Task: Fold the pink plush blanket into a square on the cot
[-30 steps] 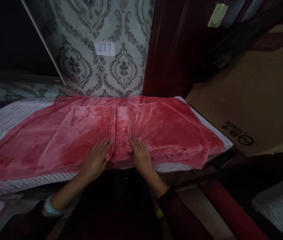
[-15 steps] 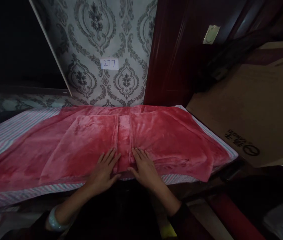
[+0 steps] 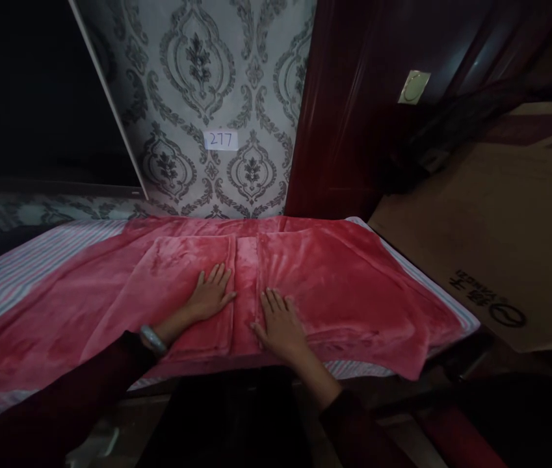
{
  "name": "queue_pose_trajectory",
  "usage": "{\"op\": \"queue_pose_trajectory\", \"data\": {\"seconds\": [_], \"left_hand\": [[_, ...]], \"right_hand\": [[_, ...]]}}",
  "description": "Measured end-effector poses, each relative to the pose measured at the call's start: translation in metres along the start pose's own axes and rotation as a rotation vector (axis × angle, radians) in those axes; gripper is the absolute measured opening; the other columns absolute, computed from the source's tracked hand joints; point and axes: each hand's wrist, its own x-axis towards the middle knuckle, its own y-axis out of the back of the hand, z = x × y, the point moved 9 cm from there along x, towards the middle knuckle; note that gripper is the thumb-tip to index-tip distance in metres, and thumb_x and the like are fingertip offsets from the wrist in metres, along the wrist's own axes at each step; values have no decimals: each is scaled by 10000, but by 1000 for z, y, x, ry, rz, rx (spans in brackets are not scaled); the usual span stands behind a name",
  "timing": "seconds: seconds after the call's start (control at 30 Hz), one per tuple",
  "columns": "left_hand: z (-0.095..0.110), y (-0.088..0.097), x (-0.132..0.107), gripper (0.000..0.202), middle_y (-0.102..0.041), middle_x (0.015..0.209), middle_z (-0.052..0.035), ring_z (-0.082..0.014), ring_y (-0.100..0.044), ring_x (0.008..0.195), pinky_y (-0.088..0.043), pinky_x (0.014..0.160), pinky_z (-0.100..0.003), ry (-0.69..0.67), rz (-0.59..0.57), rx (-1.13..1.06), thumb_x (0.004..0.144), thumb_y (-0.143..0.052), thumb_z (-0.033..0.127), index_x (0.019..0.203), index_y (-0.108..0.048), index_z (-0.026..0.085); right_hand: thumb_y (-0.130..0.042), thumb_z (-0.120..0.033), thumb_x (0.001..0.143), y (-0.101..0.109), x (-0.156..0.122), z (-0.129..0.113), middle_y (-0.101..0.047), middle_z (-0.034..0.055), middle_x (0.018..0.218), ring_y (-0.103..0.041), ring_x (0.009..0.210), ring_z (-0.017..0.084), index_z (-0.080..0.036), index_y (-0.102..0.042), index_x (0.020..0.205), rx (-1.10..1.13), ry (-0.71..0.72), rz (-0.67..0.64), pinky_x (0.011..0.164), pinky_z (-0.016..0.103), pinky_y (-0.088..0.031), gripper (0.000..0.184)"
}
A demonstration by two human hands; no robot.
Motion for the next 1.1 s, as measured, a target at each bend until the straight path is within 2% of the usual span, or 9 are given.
{"op": "queue_pose_trajectory", "data": {"seconds": [0.2,0.3,0.4,0.5,0.6,0.73,0.9,1.0,1.1], "left_hand": [[-7,-11,3,686,-271,1663,-199,-340,-187,1565,-183,1227,-634,-25,-41,-88,981,-449,480,1572,-353,146],[-17,5,21,568,-428,1596,-168,-302,-373,1498,-312,1214,-505,-68,-83,-159,976,-464,429,1483,-495,175],[-32,28,51,507,-429,1602,-133,-254,-373,1498,-281,1234,-423,-67,-43,-147,995,-406,349,1466,-506,191],[-47,37,83,531,-381,1628,-150,-280,-322,1521,-232,1241,-492,-11,-20,-120,991,-407,315,1507,-442,197],[-57,29,108,555,-414,1600,-179,-320,-345,1505,-253,1218,-546,46,-39,-106,972,-473,347,1504,-444,192],[-62,17,129,531,-425,1593,-177,-314,-344,1502,-207,1228,-574,83,-7,-95,1010,-414,381,1503,-448,185],[-80,22,154,404,-598,1405,-207,-333,-526,1339,-341,1151,-527,196,46,-86,1009,-413,323,1315,-610,145],[-89,26,170,303,-657,1300,-182,-313,-582,1256,-431,1064,-424,228,60,-94,978,-504,330,1157,-676,157],[-91,27,178,275,-689,1244,-138,-248,-620,1176,-463,993,-330,212,84,-115,989,-485,304,1151,-657,163]], "right_hand": [[-482,-501,1013,13,15,0,-434,192,1573,-390,1479,305,-127,-464,1533,74,87,-48,1201,524,-321,641],[-502,-418,1020,28,40,-15,-532,187,1500,-453,1434,294,-115,-558,1453,124,156,-59,1188,480,-348,532],[-511,-347,1019,33,59,-41,-636,165,1381,-566,1316,284,-135,-539,1470,190,210,-108,1101,433,-441,499],[-513,-368,1017,29,62,-66,-683,148,1295,-650,1173,288,-185,-486,1521,238,207,-160,989,415,-509,537],[-541,-396,996,18,57,-84,-649,142,1362,-646,1192,303,-227,-453,1548,317,181,-220,979,419,-515,584],[-662,-326,899,1,55,-83,-668,126,1325,-674,1134,294,-260,-469,1538,408,72,-250,947,403,-535,671],[-675,-155,791,-10,59,-77,-660,94,1321,-671,1064,220,-239,-535,1482,690,15,-202,920,328,-539,710],[-621,-124,781,-17,55,-76,-714,69,1169,-680,862,185,-218,-504,1509,819,-47,-274,764,283,-558,743],[-550,-79,781,-13,55,-76,-717,58,1196,-675,814,169,-220,-550,1470,831,-48,-241,748,275,-555,703]]}}
